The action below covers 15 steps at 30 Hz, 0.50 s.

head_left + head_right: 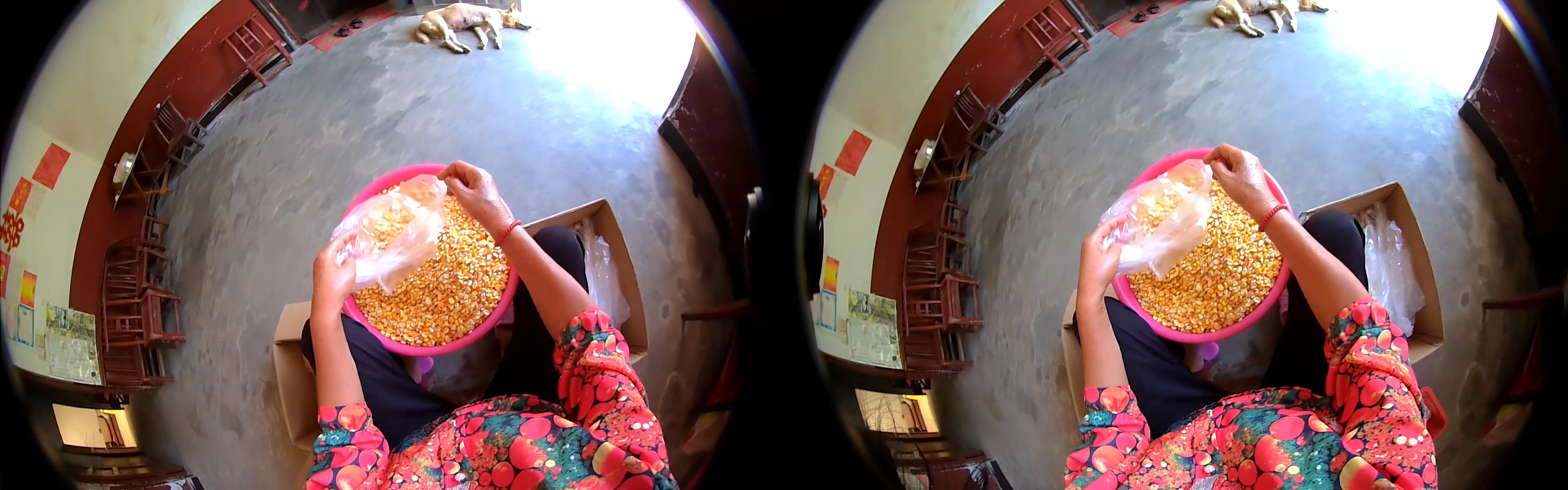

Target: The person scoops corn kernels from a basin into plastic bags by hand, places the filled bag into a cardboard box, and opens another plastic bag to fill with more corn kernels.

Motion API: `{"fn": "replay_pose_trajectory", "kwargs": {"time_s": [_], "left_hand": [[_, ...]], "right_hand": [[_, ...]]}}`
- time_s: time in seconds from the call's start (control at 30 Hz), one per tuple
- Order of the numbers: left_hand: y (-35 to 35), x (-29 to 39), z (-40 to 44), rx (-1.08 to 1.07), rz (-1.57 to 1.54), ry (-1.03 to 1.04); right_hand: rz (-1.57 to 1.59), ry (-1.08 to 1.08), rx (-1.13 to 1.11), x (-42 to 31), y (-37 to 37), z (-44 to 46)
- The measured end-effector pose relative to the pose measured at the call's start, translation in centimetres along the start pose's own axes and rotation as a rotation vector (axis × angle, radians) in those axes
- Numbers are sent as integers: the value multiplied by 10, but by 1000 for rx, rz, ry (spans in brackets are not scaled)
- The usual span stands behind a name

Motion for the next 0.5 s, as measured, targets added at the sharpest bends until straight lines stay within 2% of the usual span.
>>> {"fn": "replay_pose_trajectory", "kwargs": {"time_s": [0.07, 0.1, 0.17, 0.2, 0.33, 0.43, 0.5], "left_hand": [[2, 0, -1, -136, -55, -119], [1, 1, -1, -137, -59, -108], [2, 1, -2, -220, -132, -215], [1, 5, -2, -203, -124, -198], [7, -11, -1, -196, -151, -187], [10, -20, -1, -233, -74, -241], [12, -25, 0, -194, -50, -169]], "right_hand": [[-208, -91, 46, 3, -4, -4], [-295, -79, -52, 17, -3, -3], [-619, -150, -57, 38, 7, -14], [-664, -83, -143, 42, 9, -18], [-759, -284, -43, 34, 9, -26], [-846, -364, 6, 22, 2, -28], [-863, -377, 3, 16, -3, -29]]}}
Point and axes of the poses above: each hand's wrist, its own z-axis towards the middle knuckle, its own y-axis out of the palm, x = y × z, the point moved 3 cm from there along z, towards the middle knuckle, and after that the axes turned 6 degrees about z, right-handed, at the moved point
